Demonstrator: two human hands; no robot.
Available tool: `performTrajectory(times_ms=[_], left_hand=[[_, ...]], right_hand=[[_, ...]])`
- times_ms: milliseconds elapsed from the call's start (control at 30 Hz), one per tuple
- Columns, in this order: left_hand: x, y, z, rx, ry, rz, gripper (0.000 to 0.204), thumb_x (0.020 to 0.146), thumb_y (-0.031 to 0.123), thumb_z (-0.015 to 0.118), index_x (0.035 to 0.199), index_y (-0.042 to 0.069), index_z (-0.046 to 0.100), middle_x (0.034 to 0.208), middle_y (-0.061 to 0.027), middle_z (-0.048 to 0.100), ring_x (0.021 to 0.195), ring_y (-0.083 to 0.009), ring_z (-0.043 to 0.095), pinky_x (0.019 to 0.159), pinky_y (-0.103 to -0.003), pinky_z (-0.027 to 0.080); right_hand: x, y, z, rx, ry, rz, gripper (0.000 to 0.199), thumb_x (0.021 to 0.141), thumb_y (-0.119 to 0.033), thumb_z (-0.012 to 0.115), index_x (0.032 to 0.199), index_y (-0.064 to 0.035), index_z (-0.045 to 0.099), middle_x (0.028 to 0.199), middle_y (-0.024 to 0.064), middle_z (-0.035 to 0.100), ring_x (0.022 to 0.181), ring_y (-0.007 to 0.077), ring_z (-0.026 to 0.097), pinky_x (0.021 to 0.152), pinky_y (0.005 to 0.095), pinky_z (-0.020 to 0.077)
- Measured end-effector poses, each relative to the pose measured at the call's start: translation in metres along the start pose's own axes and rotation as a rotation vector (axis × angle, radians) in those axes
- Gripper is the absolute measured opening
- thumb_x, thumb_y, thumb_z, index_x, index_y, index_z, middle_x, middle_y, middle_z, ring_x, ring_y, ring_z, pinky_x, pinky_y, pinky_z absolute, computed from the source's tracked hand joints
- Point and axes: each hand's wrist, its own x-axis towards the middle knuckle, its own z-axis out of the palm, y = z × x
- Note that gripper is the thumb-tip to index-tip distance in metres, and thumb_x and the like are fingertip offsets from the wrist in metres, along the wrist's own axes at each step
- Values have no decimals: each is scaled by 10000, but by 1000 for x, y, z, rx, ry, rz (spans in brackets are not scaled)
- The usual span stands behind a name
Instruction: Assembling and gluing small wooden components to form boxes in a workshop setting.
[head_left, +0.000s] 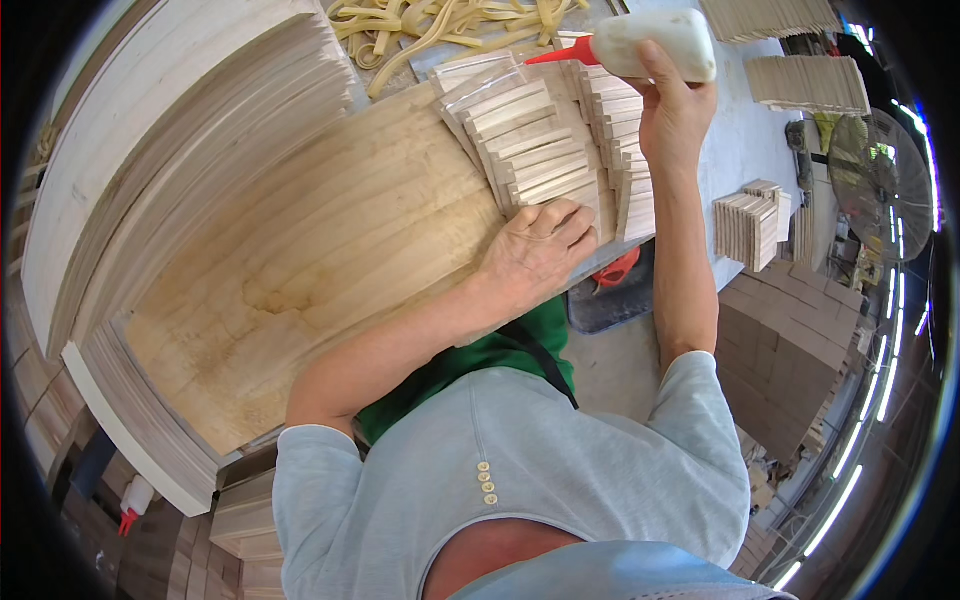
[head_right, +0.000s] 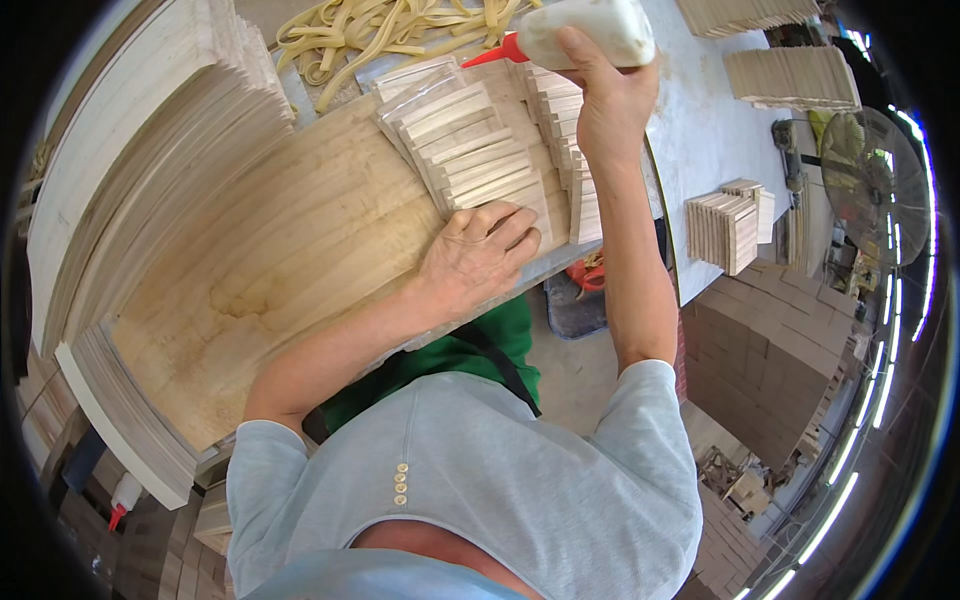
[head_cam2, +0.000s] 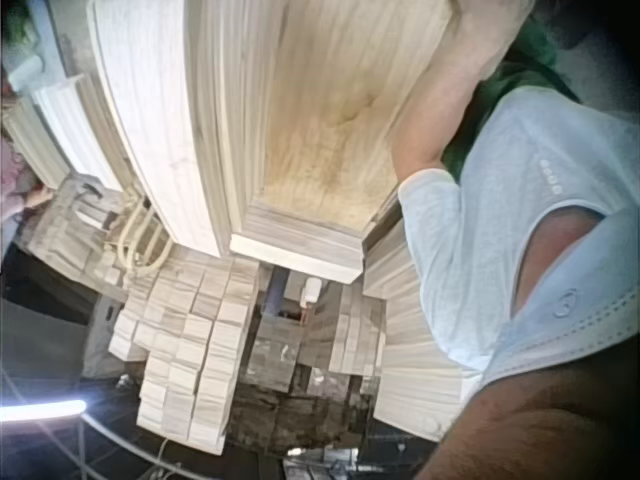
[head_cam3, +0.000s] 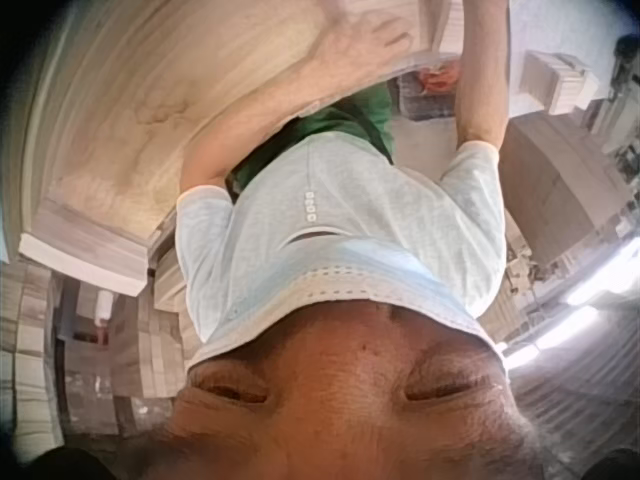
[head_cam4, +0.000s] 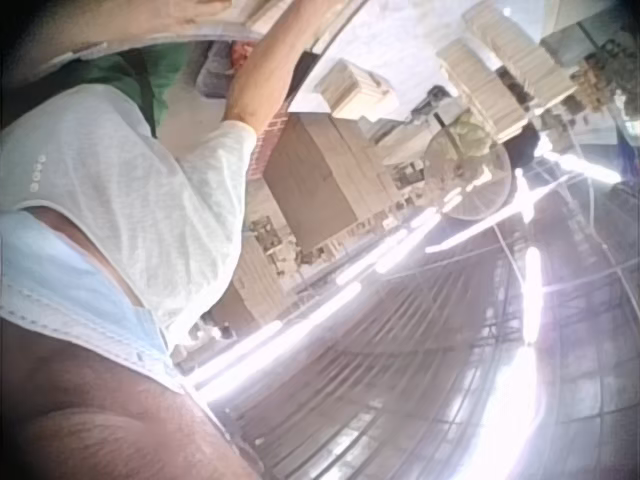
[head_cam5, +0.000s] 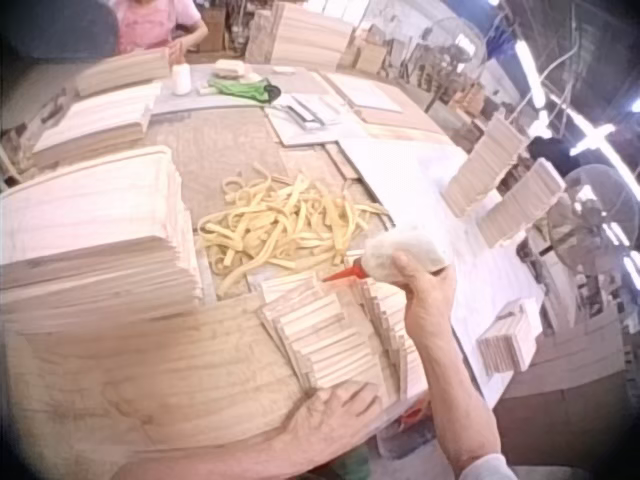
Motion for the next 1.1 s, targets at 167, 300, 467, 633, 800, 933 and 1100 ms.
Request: performTrajectory(times_ms=[167, 300, 467, 633, 800, 933, 1100], left_hand=[[-2, -1, 0, 13, -6, -2, 444, 669, 332, 664, 1081, 196, 568, 1232, 41, 479, 1215, -164, 372, 921, -349, 292], [0, -1, -2, -8, -25, 2, 440, 679, 338, 662, 1084, 195, 570, 1232, 38, 481, 1211, -166, 375, 918, -350, 297], [0, -1, -4, -2, -33, 8, 449, 688, 346, 663, 1101, 197, 567, 1236, 41, 480, 1214, -164, 373, 921, -346, 299], [0, -1, -4, 2, -45, 6, 447, 690, 346, 661, 1101, 198, 569, 1241, 45, 481, 1212, -163, 376, 923, -344, 299], [1, 0, -3, -3, -38, 10, 441, 692, 345, 657, 1098, 196, 569, 1244, 45, 484, 1212, -163, 378, 924, -346, 299], [0, -1, -4, 0, -39, 5, 427, 690, 339, 653, 1085, 197, 573, 1242, 45, 487, 1215, -160, 379, 922, -347, 297], [1, 1, -2, 4, -28, 5, 435, 687, 327, 652, 1092, 197, 563, 1251, 45, 481, 1217, -157, 384, 920, -349, 295]], right_hand=[[-23, -22, 8, 306, -36, 170, 350, 854, -58, 669, 1166, 42, 547, 1074, 133, 646, 952, 246, 668, 799, 412, 592], [-43, -21, 14, 307, -65, 265, 356, 848, -52, 670, 1168, 42, 545, 1065, 141, 645, 966, 253, 664, 805, 419, 588], [-53, -18, 22, 280, -17, 299, 348, 830, -49, 699, 1139, 41, 565, 1030, 135, 656, 934, 239, 673, 789, 404, 590], [-54, -16, 25, 288, -14, 286, 330, 820, -55, 717, 1106, 42, 583, 1004, 123, 665, 910, 227, 677, 783, 397, 591], [-57, -14, 17, 203, -23, 226, 341, 849, -7, 667, 1171, 28, 559, 1081, 118, 644, 979, 231, 653, 841, 401, 562], [-54, -15, 11, 178, 31, 192, 342, 840, 15, 670, 1166, 21, 568, 1073, 112, 649, 966, 218, 654, 835, 385, 562], [-47, -15, -4, 121, 32, 110, 348, 836, 4, 683, 1164, 21, 570, 1065, 111, 650, 965, 223, 654, 826, 392, 566]])
